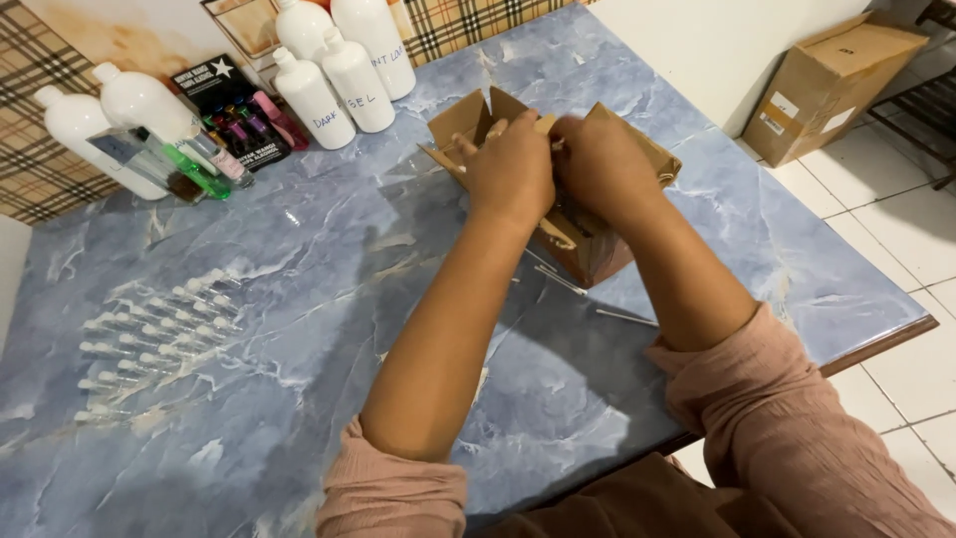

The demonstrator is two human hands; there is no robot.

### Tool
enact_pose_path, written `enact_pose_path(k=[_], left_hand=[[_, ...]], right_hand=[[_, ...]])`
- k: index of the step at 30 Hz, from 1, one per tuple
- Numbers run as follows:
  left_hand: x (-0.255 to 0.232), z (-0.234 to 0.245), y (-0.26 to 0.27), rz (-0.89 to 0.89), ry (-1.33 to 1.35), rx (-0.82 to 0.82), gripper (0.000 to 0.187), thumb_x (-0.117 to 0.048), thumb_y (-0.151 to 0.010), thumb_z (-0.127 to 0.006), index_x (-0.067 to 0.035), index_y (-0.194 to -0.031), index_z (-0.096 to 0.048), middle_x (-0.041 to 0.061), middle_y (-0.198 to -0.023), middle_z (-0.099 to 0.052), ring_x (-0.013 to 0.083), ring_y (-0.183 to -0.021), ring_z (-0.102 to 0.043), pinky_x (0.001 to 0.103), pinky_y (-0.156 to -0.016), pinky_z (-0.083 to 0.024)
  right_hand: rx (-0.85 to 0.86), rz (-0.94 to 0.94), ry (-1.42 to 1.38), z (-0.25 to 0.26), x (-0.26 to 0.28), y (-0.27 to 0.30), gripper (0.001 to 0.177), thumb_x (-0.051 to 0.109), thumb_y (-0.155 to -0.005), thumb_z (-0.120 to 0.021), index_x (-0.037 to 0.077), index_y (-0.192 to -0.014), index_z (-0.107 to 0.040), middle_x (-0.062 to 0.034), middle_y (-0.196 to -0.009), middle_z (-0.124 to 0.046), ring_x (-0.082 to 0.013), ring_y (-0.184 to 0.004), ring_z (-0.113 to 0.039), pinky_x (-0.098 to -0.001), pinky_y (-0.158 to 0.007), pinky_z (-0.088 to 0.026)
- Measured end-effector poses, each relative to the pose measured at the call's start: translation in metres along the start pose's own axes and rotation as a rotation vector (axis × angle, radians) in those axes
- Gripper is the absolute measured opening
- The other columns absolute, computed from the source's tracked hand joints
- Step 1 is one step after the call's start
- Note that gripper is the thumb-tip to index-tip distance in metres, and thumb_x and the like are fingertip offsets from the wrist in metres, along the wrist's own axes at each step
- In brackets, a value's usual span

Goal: Wrapping and packing small perfume sample vials into a cardboard box after cleaning them with a cloth and cotton swabs.

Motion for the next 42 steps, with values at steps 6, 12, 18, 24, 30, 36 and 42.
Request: enact_pose_path(k=[6, 12, 18, 24, 30, 36, 42], left_hand=[[0.017, 0.059, 0.039, -0.261, 0.541, -0.471, 0.029, 0.004, -0.082, -0.063, -0.01, -0.104, -0.075, -0.003, -0.122, -0.071, 0.0205, -0.101, -0.073, 0.036, -0.069, -0.059], [0.064, 0.082, 0.118, -0.349, 0.605, -0.568, 0.031, -0.005, -0.088, -0.078, -0.006, -0.118, -0.072, 0.01, -0.12, -0.073, 0.0265, -0.114, -0.071, 0.038, -0.102, -0.055], [0.126, 0.004, 0.158, 0.055, 0.953, -0.358, 0.029, -0.011, -0.083, -0.083, -0.013, -0.111, -0.074, 0.007, -0.098, -0.078, 0.0244, -0.096, -0.077, 0.033, -0.082, -0.063], [0.159, -0.065, 0.187, 0.289, 1.076, -0.218, 0.033, 0.002, -0.082, -0.073, -0.008, -0.113, -0.075, 0.015, -0.101, -0.078, 0.0278, -0.096, -0.076, 0.035, -0.082, -0.064], [0.173, -0.075, 0.184, 0.344, 1.143, -0.237, 0.031, -0.004, -0.087, -0.074, -0.009, -0.117, -0.074, 0.015, -0.105, -0.078, 0.0239, -0.095, -0.077, 0.033, -0.081, -0.063], [0.194, -0.092, 0.18, 0.374, 1.315, -0.303, 0.026, -0.01, -0.093, -0.073, -0.009, -0.118, -0.074, 0.011, -0.111, -0.077, 0.0162, -0.096, -0.074, 0.03, -0.085, -0.063], [0.198, -0.102, 0.177, 0.442, 1.435, -0.282, 0.028, -0.01, -0.096, -0.071, -0.007, -0.123, -0.072, 0.014, -0.122, -0.073, 0.0189, -0.103, -0.073, 0.031, -0.088, -0.063]], right_hand=[[-0.372, 0.338, -0.49, 0.088, 0.048, 0.054, 0.017, 0.003, -0.095, -0.066, 0.007, -0.111, -0.071, -0.0024, -0.081, -0.07, -0.0155, -0.071, -0.065, -0.0304, -0.068, -0.05], [-0.288, 0.556, -0.576, 0.101, 0.118, 0.1, 0.014, 0.002, -0.097, -0.074, 0.004, -0.11, -0.072, -0.0072, -0.093, -0.074, -0.017, -0.075, -0.069, -0.0307, -0.07, -0.055], [-0.088, 0.596, -0.708, 0.008, 0.151, 0.104, 0.017, 0.015, -0.089, -0.076, 0.008, -0.104, -0.072, -0.0144, -0.077, -0.07, -0.0349, -0.072, -0.071, -0.0434, -0.064, -0.056], [0.206, 0.549, -0.772, -0.072, 0.154, 0.113, 0.028, 0.015, -0.086, -0.076, 0.006, -0.112, -0.071, -0.0167, -0.082, -0.076, -0.0371, -0.07, -0.073, -0.0435, -0.059, -0.057], [0.237, 0.434, -0.808, -0.101, 0.14, 0.114, 0.054, 0.009, -0.086, -0.074, 0.009, -0.138, -0.061, -0.015, -0.098, -0.075, -0.0316, -0.068, -0.073, -0.0381, -0.055, -0.058], [0.088, 0.519, -0.671, -0.092, 0.142, 0.117, 0.046, 0.009, -0.084, -0.076, 0.009, -0.129, -0.068, -0.0106, -0.102, -0.074, -0.0295, -0.085, -0.073, -0.0357, -0.064, -0.062], [-0.071, 0.796, -0.377, -0.09, 0.128, 0.095, 0.017, 0.018, -0.084, -0.078, 0.012, -0.099, -0.075, -0.0064, -0.103, -0.069, -0.0287, -0.098, -0.065, -0.0387, -0.083, -0.056]])
Point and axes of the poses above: each hand's wrist, its own y-axis away from the middle knuckle, its own z-axis out of the back of the hand, x = y × z, the point moved 3 cm from there along -y, towards the middle knuckle
